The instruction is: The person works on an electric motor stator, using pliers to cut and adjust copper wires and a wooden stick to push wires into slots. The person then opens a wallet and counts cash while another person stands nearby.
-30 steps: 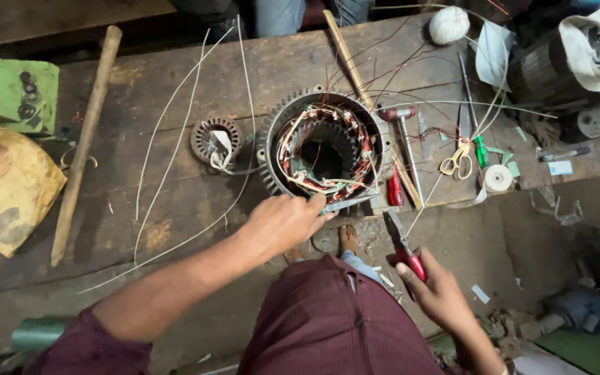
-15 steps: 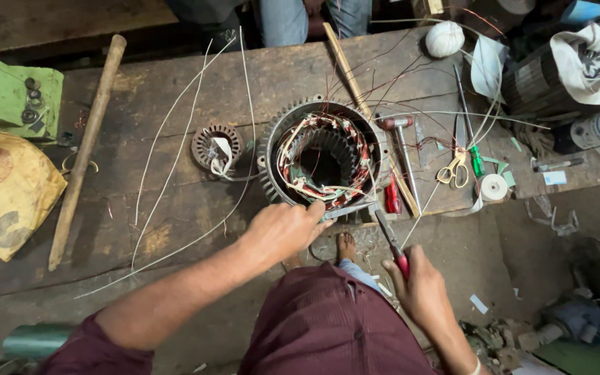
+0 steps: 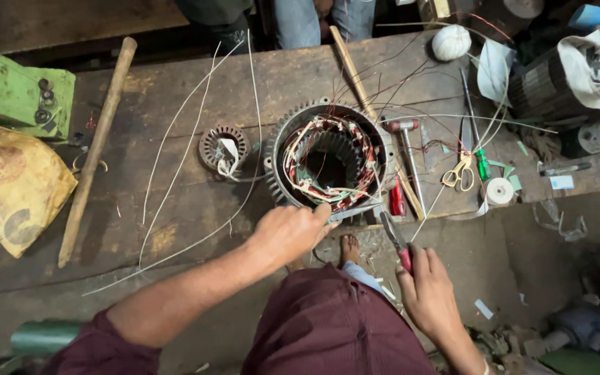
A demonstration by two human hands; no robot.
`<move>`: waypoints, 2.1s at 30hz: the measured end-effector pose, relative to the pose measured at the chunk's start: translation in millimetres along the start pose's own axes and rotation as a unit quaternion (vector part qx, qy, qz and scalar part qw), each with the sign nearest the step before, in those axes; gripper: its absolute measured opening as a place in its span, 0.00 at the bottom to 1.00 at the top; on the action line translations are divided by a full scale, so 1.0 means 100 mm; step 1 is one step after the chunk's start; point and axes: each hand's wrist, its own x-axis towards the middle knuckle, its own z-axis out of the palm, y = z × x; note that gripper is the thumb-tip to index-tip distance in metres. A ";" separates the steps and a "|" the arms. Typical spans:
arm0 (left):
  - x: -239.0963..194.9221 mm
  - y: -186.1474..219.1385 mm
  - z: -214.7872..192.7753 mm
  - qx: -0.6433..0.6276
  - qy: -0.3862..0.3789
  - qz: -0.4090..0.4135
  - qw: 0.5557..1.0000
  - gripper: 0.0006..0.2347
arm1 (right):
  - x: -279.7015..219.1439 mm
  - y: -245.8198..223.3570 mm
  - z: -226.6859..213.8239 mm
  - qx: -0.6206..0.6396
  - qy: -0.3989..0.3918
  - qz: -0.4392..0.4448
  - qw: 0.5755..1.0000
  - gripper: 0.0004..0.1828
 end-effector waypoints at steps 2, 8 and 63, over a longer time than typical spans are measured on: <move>0.00 -0.01 0.01 0.010 -0.003 -0.004 1.000 0.15 | 0.05 -0.08 -0.04 -0.070 0.058 -0.017 0.996 0.23; -0.01 0.04 -0.07 0.002 0.009 -0.002 1.000 0.14 | 0.21 0.36 -0.12 0.453 -0.277 0.285 0.798 0.20; 0.55 1.03 0.18 -0.063 0.266 -0.099 0.957 0.15 | 1.72 0.43 -0.57 0.239 -0.151 -0.384 0.879 0.19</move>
